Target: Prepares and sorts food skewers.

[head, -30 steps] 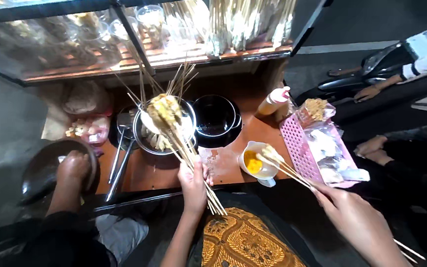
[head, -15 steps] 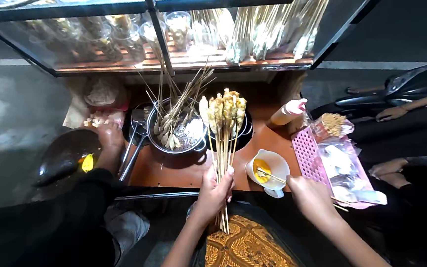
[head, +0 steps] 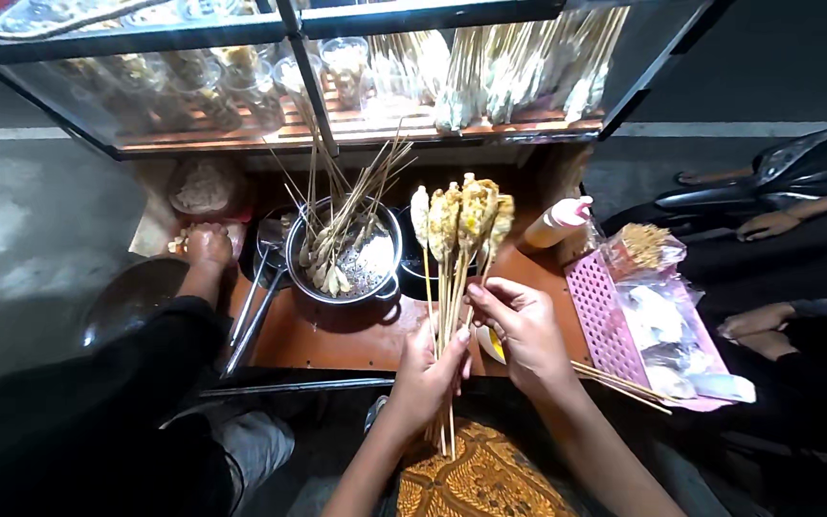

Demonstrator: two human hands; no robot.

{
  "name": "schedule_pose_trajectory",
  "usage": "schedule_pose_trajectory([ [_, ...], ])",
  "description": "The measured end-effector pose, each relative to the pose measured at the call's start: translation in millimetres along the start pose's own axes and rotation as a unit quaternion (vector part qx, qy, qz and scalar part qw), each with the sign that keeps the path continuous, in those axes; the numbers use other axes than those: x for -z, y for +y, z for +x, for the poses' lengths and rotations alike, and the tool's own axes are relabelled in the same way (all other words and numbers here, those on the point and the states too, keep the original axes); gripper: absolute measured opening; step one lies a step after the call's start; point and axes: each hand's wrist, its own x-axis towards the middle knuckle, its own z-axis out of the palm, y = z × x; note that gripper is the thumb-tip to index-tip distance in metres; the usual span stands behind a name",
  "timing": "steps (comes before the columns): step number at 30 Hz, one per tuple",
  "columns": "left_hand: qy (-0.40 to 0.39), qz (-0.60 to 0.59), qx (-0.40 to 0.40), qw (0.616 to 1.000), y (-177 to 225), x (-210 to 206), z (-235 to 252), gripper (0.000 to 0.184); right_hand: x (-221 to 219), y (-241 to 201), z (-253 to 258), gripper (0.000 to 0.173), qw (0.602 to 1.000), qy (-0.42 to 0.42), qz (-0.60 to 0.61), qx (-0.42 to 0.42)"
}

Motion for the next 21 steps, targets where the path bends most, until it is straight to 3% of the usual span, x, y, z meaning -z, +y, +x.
schedule_pose_trajectory([
  [3,0.053,-0.04,-0.01,0.998,-1.7,-3.1,2.3,0.009,1.4,-6.6,1.5,0.011,1.0,0.013,-0.016,0.024],
  [7,0.064,-0.068,0.003,0.996,-2.5,0.2,0.6,0.008,1.2,-3.5,2.1,0.01,0.998,0.001,-0.053,0.033],
  [15,-0.029,0.022,0.0,0.999,6.2,9.1,5.4,0.015,-13.3,-12.7,6.0,0.011,0.983,-0.009,0.107,-0.151],
  [21,-0.049,0.11,-0.008,0.993,12.4,14.2,9.6,0.02,-15.0,-11.2,4.6,0.006,0.988,0.028,0.1,-0.116],
])
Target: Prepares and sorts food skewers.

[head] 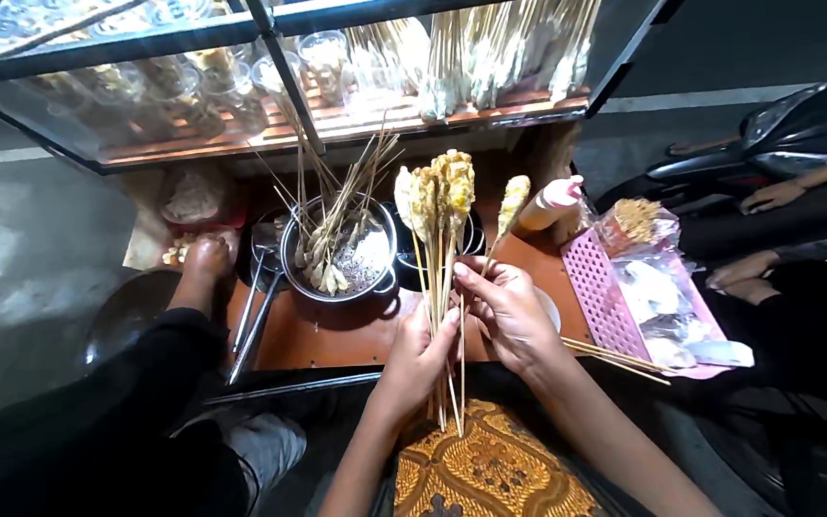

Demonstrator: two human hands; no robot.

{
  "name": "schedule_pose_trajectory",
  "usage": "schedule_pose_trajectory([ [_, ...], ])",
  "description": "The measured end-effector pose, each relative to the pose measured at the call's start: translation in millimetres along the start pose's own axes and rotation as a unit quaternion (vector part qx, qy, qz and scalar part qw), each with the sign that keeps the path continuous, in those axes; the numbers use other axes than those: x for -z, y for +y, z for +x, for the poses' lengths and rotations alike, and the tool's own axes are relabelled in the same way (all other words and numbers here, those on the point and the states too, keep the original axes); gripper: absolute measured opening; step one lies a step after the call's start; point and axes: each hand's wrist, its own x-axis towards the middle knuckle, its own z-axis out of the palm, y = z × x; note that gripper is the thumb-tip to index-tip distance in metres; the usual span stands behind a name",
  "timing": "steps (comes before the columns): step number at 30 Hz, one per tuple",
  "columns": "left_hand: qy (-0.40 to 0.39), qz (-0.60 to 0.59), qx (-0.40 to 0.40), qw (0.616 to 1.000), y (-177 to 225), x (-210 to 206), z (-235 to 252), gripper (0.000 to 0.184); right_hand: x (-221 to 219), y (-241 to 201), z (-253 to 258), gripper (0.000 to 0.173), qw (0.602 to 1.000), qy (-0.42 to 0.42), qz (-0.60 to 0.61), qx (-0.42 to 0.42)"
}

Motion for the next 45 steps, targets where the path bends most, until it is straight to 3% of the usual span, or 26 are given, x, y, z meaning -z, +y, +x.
schedule_pose_trajectory([
  [8,0.012,-0.015,-0.017,1.0,-2.6,-3.1,2.3,0.022,0.5,12.6,-1.4,0.015,0.998,0.028,0.001,0.048],
  [13,0.038,-0.02,-0.024,0.999,-4.6,-4.9,3.5,0.022,0.2,10.8,-2.2,0.008,0.997,0.007,0.013,0.074],
  [18,0.054,0.021,-0.035,0.998,-9.2,-6.1,2.6,0.02,-1.7,14.0,-1.6,0.004,0.993,0.024,-0.032,0.113],
  [22,0.074,0.049,-0.044,0.995,-10.1,-4.6,1.5,0.019,1.1,20.9,1.4,0.012,0.972,0.001,-0.15,0.179],
  [25,0.09,0.117,-0.053,0.988,-8.6,-4.5,0.2,0.022,-3.5,22.4,-2.2,0.019,0.983,-0.01,-0.094,0.154],
  [29,0.09,0.161,-0.081,0.98,-7.9,-4.2,-2.1,0.024,-3.0,27.5,-3.3,0.007,0.971,-0.007,-0.09,0.221],
  [38,0.114,0.081,-0.092,0.986,-13.1,-13.4,-5.9,0.021,-3.0,33.0,-16.1,0.017,0.956,0.015,-0.133,0.262],
  [45,0.119,0.012,-0.094,0.988,-10.6,-22.0,-7.8,0.019,-3.5,33.7,-28.3,0.023,0.957,0.059,-0.025,0.284],
])
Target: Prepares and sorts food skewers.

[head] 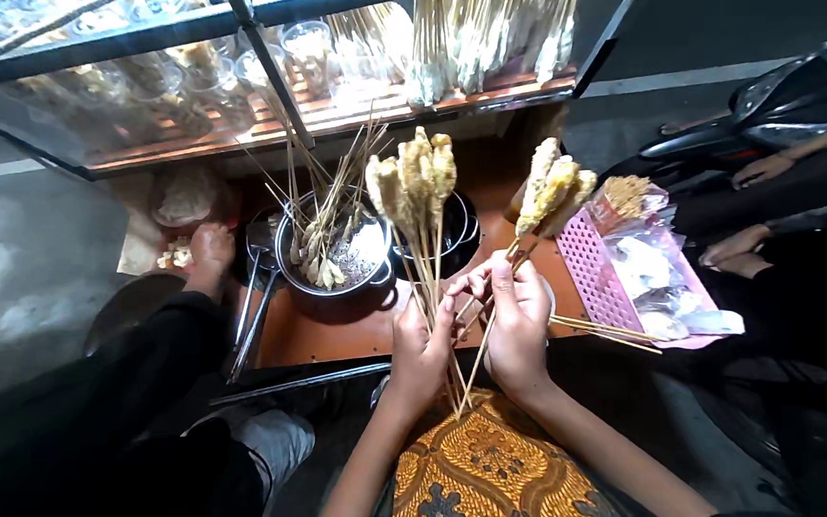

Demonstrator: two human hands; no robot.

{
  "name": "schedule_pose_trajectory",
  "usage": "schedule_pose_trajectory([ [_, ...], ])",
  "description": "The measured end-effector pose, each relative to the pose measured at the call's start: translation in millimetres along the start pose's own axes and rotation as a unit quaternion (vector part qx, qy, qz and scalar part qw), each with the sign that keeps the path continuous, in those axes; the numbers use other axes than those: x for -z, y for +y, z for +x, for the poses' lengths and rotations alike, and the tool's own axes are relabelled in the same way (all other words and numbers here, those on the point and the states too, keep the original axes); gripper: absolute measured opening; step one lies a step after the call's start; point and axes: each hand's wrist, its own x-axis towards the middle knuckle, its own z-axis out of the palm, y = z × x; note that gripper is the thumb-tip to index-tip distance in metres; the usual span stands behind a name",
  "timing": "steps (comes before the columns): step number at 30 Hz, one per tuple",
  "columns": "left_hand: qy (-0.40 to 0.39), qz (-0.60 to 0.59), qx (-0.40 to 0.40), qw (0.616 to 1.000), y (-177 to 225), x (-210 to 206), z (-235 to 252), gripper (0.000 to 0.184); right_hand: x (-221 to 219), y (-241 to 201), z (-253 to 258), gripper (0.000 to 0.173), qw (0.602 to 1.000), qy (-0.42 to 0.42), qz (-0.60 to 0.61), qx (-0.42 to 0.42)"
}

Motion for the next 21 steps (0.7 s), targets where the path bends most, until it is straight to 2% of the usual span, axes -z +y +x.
schedule_pose_trajectory([
  [2,0.003,-0.007,0.005,1.0,3.5,-2.2,1.4,0.016,3.5,-4.9,-0.3,0.025,0.999,0.026,0.029,0.014],
  [5,0.011,-0.081,0.021,0.996,10.0,-1.6,7.1,0.013,14.6,-23.4,2.5,0.026,0.993,0.061,0.092,0.03],
  [8,0.063,-0.146,0.027,0.987,8.9,7.1,14.0,0.019,53.6,-60.8,14.0,0.028,0.99,0.085,0.097,0.054],
  [10,0.123,-0.154,0.038,0.98,7.1,15.0,17.6,0.021,95.3,-87.6,25.5,0.024,0.994,0.071,-0.012,0.08],
  [12,0.165,-0.149,0.053,0.974,6.6,23.9,20.1,0.023,135.4,-104.1,32.8,0.014,0.977,0.035,-0.198,0.073],
  [14,0.183,-0.141,0.062,0.971,6.4,28.3,19.4,0.023,164.5,-103.4,31.4,0.022,0.916,-0.034,-0.397,0.046],
  [17,0.179,-0.137,0.069,0.972,4.2,25.6,16.9,0.021,180.9,-76.9,26.3,0.036,0.786,-0.16,-0.597,0.018],
  [18,0.168,-0.138,0.07,0.974,2.1,23.8,15.4,0.02,181.2,-67.6,25.8,0.035,0.737,-0.197,-0.646,0.027],
  [21,0.121,-0.144,0.083,0.979,-1.6,15.6,9.9,0.016,175.2,-50.2,27.0,0.012,0.577,-0.279,-0.766,0.038],
])
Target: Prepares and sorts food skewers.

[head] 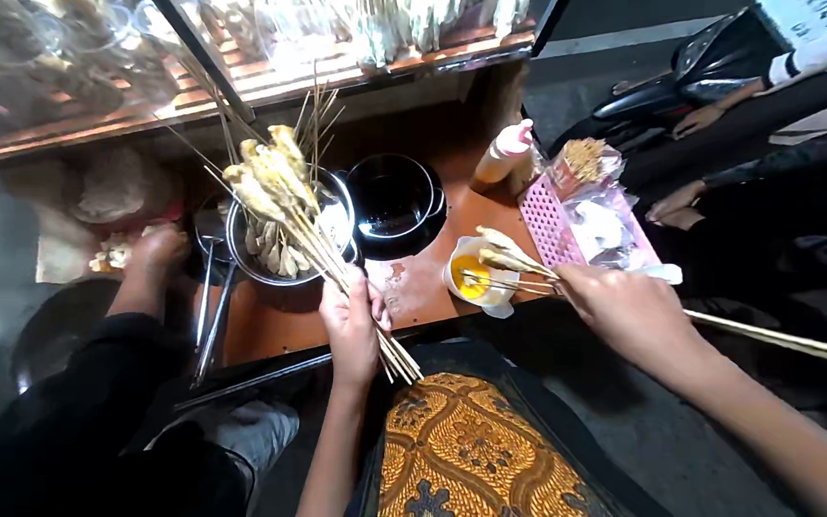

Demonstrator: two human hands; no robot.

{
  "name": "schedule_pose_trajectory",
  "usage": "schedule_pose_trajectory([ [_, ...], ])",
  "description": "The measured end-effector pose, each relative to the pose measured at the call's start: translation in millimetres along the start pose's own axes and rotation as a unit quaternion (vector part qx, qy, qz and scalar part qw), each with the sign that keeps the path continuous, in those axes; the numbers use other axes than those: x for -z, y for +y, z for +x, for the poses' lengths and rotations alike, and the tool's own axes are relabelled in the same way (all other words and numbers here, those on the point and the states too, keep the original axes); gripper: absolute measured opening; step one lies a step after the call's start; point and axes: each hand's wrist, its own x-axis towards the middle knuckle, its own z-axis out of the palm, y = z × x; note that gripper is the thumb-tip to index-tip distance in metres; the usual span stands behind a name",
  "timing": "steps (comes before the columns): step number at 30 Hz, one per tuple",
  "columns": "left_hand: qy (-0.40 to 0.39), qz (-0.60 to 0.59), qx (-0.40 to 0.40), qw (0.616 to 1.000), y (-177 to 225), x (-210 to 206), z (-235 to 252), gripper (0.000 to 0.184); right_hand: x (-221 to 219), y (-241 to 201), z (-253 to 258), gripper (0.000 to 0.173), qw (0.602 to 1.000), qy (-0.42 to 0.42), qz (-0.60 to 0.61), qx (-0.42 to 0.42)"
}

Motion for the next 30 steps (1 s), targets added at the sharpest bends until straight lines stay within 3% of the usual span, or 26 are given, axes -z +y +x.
schedule_pose_trajectory([
  [1,-0.013,-0.002,0.009,1.0,-1.1,-2.9,-1.2,0.016,-2.9,-2.4,4.4,0.007,0.999,-0.024,-0.047,0.007],
  [3,-0.026,-0.005,0.023,0.999,-2.4,-8.1,-3.5,0.016,-5.1,-7.3,12.3,0.014,0.993,-0.051,-0.1,0.032],
  [7,-0.036,0.005,0.04,0.999,-4.4,-7.6,-7.7,0.014,-13.2,-16.8,23.8,0.018,0.986,0.002,-0.138,0.097],
  [10,-0.039,0.0,0.045,0.998,-7.8,-7.9,-9.2,0.014,-15.7,-30.3,33.0,0.012,0.98,-0.018,-0.14,0.137],
  [15,-0.045,-0.01,0.059,0.997,-5.5,-11.6,-12.2,0.013,-15.2,-50.6,45.1,0.012,0.967,-0.154,-0.168,0.111],
  [24,-0.126,-0.054,0.097,0.986,1.5,-10.7,-16.5,0.012,-46.3,-49.4,51.7,0.018,0.969,-0.135,-0.16,0.131],
  [27,-0.178,-0.097,0.12,0.972,2.9,-6.5,-18.4,0.014,-54.6,-55.1,49.4,0.019,0.986,-0.042,-0.068,0.149],
  [30,-0.211,-0.11,0.131,0.962,3.6,-7.1,-18.1,0.012,-38.0,-77.3,50.5,0.027,0.971,0.116,0.148,0.15],
])
